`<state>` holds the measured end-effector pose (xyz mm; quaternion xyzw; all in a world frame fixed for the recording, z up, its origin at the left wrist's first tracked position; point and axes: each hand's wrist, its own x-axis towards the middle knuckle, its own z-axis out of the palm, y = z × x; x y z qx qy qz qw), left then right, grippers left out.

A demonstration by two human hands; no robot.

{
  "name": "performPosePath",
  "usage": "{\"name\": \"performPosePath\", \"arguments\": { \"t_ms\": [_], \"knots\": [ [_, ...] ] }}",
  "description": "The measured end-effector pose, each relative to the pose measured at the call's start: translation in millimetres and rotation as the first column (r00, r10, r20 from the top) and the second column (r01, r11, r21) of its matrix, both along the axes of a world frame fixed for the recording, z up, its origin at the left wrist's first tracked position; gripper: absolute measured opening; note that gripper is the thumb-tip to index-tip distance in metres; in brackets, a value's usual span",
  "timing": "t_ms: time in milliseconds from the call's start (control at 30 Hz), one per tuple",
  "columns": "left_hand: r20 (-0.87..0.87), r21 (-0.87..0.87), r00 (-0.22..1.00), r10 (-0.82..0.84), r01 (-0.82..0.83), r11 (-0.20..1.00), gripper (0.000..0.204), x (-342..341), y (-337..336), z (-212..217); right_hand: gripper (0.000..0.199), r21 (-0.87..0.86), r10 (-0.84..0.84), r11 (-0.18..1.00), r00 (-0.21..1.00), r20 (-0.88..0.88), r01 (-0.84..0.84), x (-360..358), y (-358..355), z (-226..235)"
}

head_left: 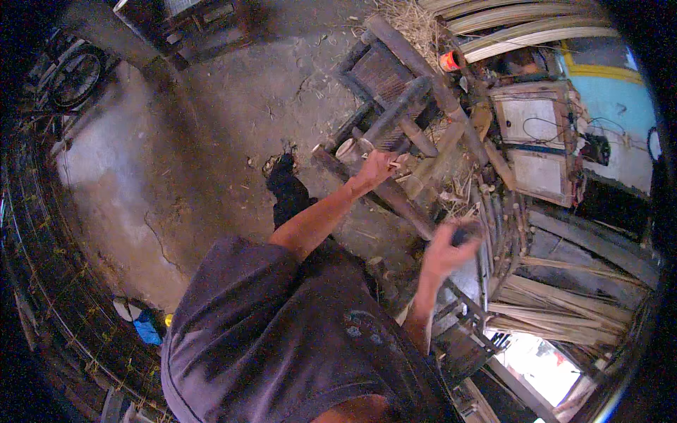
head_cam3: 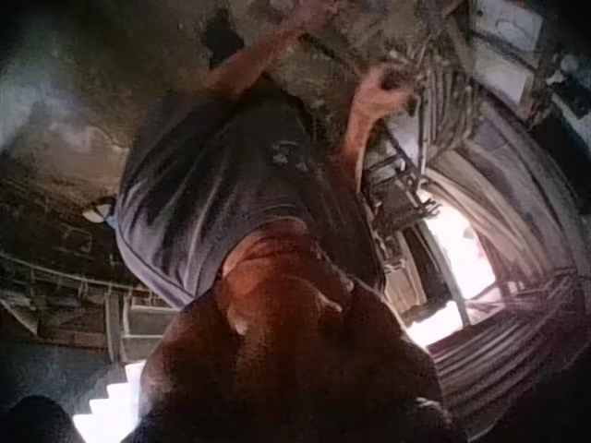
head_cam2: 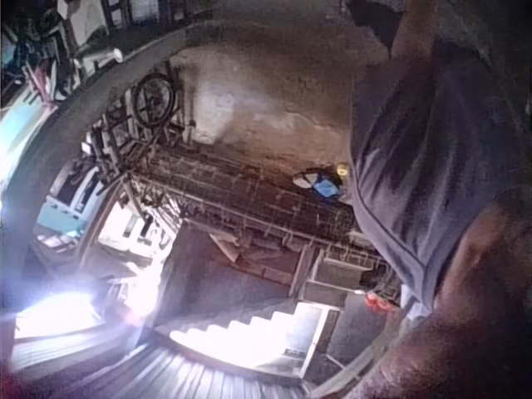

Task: The person assembles a bamboo chair by inserting thin bamboo strips into pre-drilled holes in the frame. They use a machete to tap the strips into place and adjust the chair's position multiple times. The person also picks up a small white packet from the floor.

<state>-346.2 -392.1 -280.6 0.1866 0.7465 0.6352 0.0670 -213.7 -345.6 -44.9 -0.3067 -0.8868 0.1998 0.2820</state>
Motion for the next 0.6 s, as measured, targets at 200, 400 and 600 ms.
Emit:
{"name": "performPosePath", "arguments": {
  "t_ms": [200,400,600],
  "knots": [
    [-0.011,0.122,1.0,0.011,-0.01,0.993,0.015,14.9,12.1,-23.9,0.035,-0.173,0.151,0.983,0.789,0.596,-0.058,45.6,-15.3,-98.5],
    [-0.096,0.003,0.994,0.055,-0.055,0.998,0.028,4.9,-4.7,-20.4,0.038,-0.026,0.077,0.997,0.991,0.111,-0.075,0.4,-14.8,-10.1],
    [-0.052,-0.043,0.998,-0.035,0.033,0.999,0.039,9.2,-5.7,23.4,0.042,0.01,0.083,0.996,0.944,0.32,-0.091,55.1,-6.4,-102.7]
  ]
}}
